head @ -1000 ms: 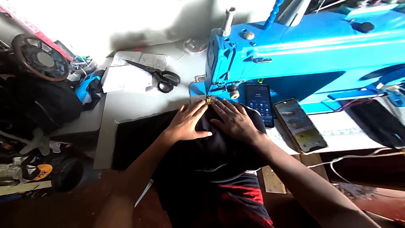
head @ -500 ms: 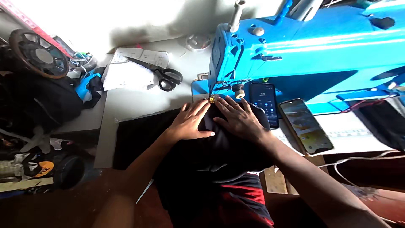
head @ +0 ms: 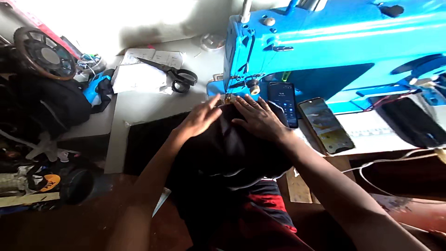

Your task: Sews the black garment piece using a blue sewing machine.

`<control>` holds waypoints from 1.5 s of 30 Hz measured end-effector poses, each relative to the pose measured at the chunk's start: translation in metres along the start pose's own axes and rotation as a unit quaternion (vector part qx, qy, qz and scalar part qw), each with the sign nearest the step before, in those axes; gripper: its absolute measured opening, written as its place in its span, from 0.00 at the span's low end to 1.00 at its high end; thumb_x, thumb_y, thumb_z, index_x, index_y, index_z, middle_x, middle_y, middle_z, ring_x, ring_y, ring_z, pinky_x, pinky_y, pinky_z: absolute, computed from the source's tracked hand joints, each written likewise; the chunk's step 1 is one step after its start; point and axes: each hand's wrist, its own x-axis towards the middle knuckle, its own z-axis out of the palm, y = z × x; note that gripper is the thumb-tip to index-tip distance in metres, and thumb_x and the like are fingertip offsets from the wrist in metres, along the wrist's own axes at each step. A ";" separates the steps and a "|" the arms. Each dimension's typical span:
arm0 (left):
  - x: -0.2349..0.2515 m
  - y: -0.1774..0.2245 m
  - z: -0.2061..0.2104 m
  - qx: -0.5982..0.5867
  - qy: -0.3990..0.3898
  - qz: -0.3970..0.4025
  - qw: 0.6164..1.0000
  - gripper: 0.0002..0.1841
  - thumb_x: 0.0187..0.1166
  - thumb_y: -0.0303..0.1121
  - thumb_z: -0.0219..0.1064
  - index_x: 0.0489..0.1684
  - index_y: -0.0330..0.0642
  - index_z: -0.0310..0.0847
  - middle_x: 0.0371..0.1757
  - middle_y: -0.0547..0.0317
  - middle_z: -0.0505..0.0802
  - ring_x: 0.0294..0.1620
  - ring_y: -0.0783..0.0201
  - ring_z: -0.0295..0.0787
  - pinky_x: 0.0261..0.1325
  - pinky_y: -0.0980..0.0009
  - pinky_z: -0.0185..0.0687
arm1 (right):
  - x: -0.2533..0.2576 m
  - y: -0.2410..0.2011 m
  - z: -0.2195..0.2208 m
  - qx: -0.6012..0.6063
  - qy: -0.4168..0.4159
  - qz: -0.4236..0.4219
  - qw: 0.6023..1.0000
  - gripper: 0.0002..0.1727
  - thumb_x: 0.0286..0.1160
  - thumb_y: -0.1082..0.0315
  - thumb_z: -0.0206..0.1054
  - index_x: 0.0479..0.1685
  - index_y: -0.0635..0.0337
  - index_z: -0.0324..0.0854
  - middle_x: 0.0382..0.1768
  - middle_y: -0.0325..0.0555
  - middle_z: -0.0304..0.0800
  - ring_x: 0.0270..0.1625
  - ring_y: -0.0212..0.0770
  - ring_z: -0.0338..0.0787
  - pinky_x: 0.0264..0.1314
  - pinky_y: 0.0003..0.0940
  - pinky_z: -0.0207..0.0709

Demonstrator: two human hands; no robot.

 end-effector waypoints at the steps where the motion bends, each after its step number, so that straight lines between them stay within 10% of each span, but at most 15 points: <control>1: -0.002 0.003 -0.009 -0.063 0.044 -0.024 0.997 0.31 0.94 0.45 0.41 0.90 0.31 0.57 0.87 0.44 0.73 0.89 0.57 0.67 0.91 0.58 0.60 | -0.007 -0.004 -0.003 0.007 0.019 -0.002 1.000 0.39 0.90 0.40 0.44 0.91 0.58 0.61 0.91 0.51 0.61 0.94 0.57 0.58 0.92 0.64 0.45; 4: -0.014 0.014 -0.020 -0.081 0.139 -0.018 0.987 0.25 0.94 0.35 0.43 0.80 0.28 0.71 0.78 0.40 0.82 0.82 0.56 0.77 0.86 0.60 0.68 | -0.035 -0.027 -0.004 0.050 0.040 0.011 0.998 0.40 0.90 0.41 0.47 0.90 0.64 0.60 0.91 0.57 0.60 0.94 0.55 0.57 0.93 0.59 0.48; 7: -0.019 0.026 -0.002 0.005 0.059 0.018 0.998 0.23 0.91 0.34 0.47 0.75 0.35 0.80 0.80 0.47 0.83 0.88 0.53 0.69 0.90 0.48 0.56 | -0.052 -0.041 0.010 0.067 0.033 0.018 0.997 0.44 0.89 0.37 0.46 0.90 0.66 0.59 0.91 0.57 0.58 0.94 0.55 0.57 0.93 0.58 0.48; 13: -0.020 0.010 0.024 0.124 -0.042 0.016 0.991 0.28 0.93 0.39 0.40 0.90 0.45 0.64 0.93 0.61 0.66 0.96 0.61 0.51 0.95 0.44 0.36 | -0.066 -0.031 0.021 0.012 0.030 -0.005 0.999 0.54 0.82 0.25 0.37 0.91 0.65 0.58 0.91 0.58 0.58 0.94 0.55 0.58 0.93 0.59 0.48; 22: -0.022 0.008 0.026 0.212 -0.051 0.038 0.975 0.31 0.92 0.40 0.42 0.92 0.34 0.54 0.94 0.45 0.61 0.96 0.54 0.49 0.95 0.50 0.39 | -0.067 -0.037 0.013 0.019 0.009 -0.048 0.999 0.49 0.85 0.29 0.38 0.91 0.60 0.61 0.92 0.55 0.59 0.94 0.55 0.56 0.92 0.65 0.47; 27: -0.025 0.013 0.017 0.114 0.037 0.027 0.992 0.25 0.87 0.29 0.56 0.82 0.27 0.70 0.85 0.37 0.74 0.89 0.46 0.66 0.91 0.54 0.57 | -0.072 -0.053 0.019 0.060 0.031 -0.121 0.990 0.46 0.85 0.29 0.39 0.86 0.57 0.70 0.89 0.47 0.67 0.92 0.51 0.63 0.92 0.61 0.51; 31: -0.025 -0.008 0.019 0.113 0.083 0.032 0.990 0.17 0.85 0.33 0.60 0.64 0.38 0.89 0.76 0.51 0.87 0.83 0.51 0.76 0.83 0.46 0.66 | -0.072 -0.053 0.020 0.065 0.022 -0.127 0.990 0.47 0.85 0.29 0.40 0.86 0.57 0.70 0.87 0.47 0.70 0.91 0.50 0.65 0.91 0.62 0.52; 45: -0.020 -0.001 0.018 0.130 0.054 0.022 0.990 0.25 0.86 0.47 0.62 0.77 0.45 0.82 0.78 0.49 0.84 0.81 0.48 0.76 0.82 0.46 0.64 | -0.064 -0.057 0.020 0.061 0.044 -0.146 0.986 0.40 0.86 0.32 0.45 0.83 0.51 0.75 0.84 0.45 0.75 0.89 0.58 0.67 0.86 0.70 0.55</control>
